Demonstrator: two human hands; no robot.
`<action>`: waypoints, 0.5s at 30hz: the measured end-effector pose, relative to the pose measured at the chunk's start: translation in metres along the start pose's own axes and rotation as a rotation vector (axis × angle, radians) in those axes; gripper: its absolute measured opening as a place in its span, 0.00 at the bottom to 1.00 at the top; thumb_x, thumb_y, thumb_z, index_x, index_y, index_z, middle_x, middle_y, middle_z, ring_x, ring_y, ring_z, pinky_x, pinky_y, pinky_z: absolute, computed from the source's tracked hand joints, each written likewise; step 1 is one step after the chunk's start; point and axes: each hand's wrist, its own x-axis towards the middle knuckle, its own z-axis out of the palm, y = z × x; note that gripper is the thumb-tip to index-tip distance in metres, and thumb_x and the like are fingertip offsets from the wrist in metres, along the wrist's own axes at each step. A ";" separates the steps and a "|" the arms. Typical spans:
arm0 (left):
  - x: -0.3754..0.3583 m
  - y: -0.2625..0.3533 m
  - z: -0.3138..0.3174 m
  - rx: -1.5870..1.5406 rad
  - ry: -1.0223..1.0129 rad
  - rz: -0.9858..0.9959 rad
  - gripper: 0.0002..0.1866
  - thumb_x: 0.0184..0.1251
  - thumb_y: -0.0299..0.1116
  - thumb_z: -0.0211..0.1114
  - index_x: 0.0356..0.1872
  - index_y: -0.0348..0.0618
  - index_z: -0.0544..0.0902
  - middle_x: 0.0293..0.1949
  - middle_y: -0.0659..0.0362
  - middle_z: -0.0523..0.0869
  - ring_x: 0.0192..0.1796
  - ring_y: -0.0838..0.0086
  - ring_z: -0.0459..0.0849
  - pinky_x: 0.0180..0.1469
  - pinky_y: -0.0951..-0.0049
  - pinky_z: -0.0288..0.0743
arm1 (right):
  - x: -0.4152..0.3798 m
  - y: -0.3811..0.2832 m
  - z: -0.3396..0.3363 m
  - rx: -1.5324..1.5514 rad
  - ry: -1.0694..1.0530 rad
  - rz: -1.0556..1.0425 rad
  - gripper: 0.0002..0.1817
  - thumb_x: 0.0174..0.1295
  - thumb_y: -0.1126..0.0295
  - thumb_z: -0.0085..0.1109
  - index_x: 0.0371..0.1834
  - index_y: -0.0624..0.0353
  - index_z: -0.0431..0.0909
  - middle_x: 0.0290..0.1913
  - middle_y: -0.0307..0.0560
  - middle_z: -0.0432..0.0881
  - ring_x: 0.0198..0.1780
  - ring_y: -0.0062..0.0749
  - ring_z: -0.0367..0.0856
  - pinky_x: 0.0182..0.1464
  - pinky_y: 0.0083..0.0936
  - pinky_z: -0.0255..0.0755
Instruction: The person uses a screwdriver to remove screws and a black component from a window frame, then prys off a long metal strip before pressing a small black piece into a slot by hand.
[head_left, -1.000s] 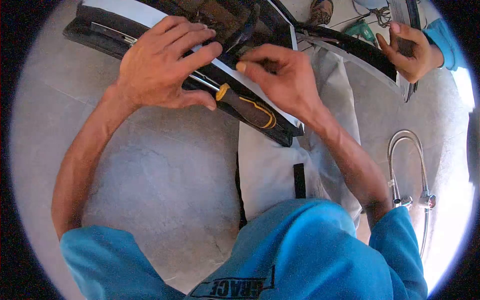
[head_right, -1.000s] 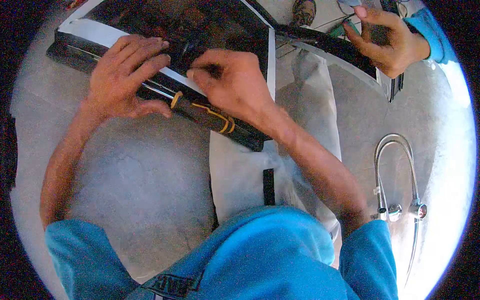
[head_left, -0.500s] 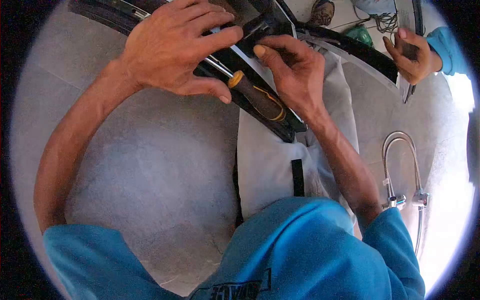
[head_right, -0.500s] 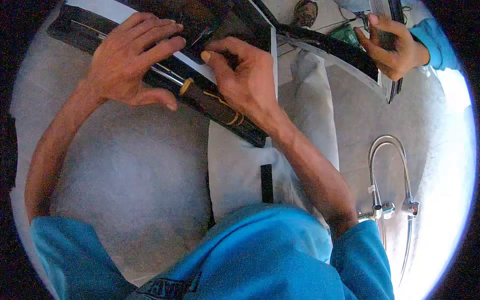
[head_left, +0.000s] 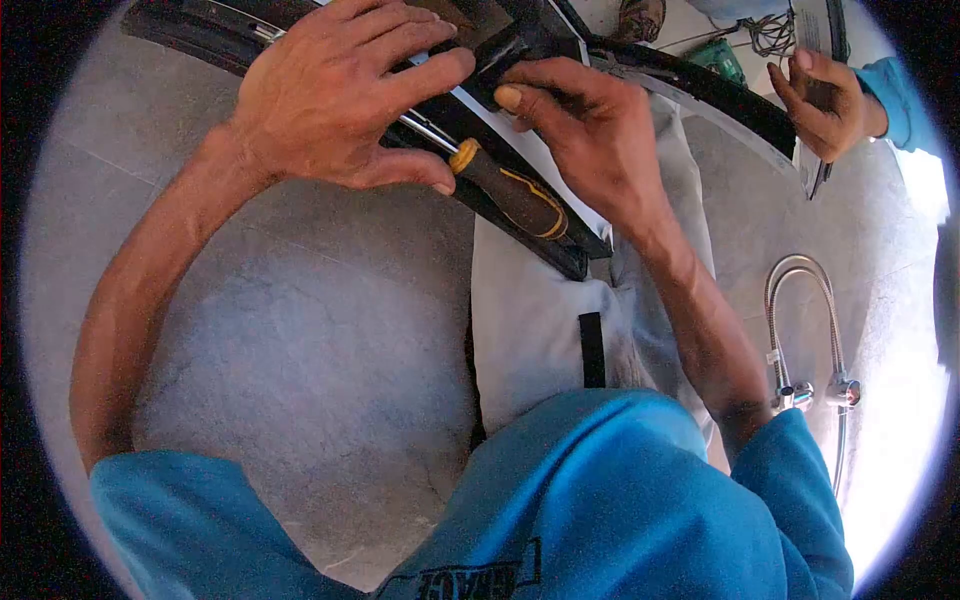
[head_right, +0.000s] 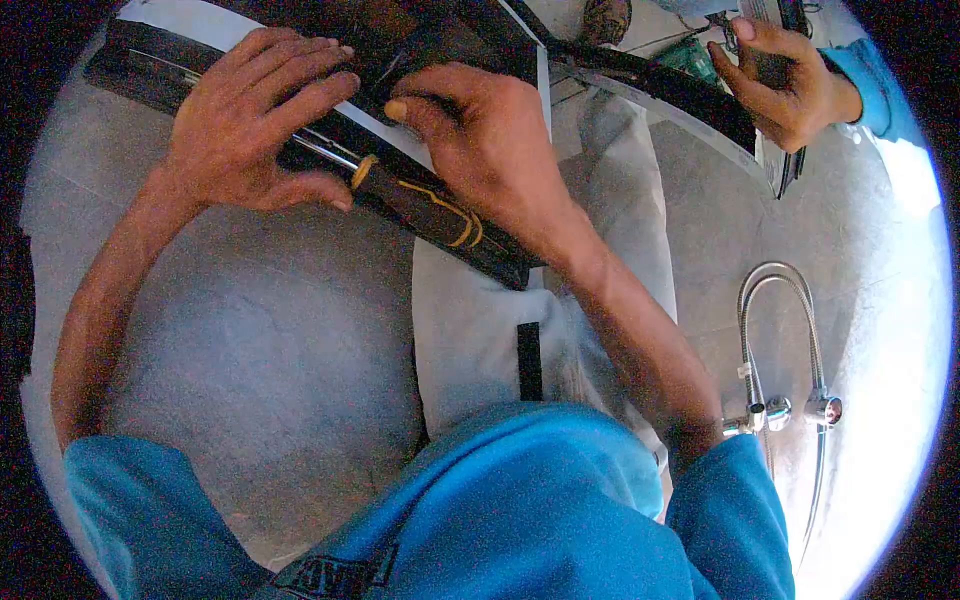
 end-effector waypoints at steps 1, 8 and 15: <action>0.000 0.000 0.000 0.003 -0.005 0.001 0.43 0.35 0.64 0.69 0.50 0.40 0.76 0.54 0.49 0.77 0.55 0.55 0.76 0.59 0.55 0.68 | 0.000 0.000 -0.001 0.004 -0.011 0.008 0.08 0.55 0.72 0.60 0.37 0.60 0.83 0.35 0.51 0.83 0.36 0.43 0.83 0.40 0.29 0.74; 0.000 -0.001 -0.002 0.021 -0.041 -0.024 0.44 0.33 0.65 0.69 0.51 0.42 0.76 0.56 0.49 0.76 0.56 0.54 0.75 0.59 0.56 0.67 | -0.006 0.018 0.003 0.067 0.010 -0.117 0.09 0.56 0.74 0.60 0.40 0.59 0.82 0.38 0.49 0.83 0.40 0.42 0.82 0.41 0.29 0.75; 0.000 -0.002 -0.001 0.025 -0.087 0.006 0.45 0.33 0.63 0.70 0.53 0.44 0.74 0.61 0.50 0.73 0.57 0.54 0.74 0.60 0.54 0.67 | -0.002 0.022 0.002 -0.055 0.041 -0.339 0.11 0.52 0.80 0.58 0.39 0.56 0.82 0.37 0.50 0.82 0.40 0.45 0.82 0.43 0.32 0.76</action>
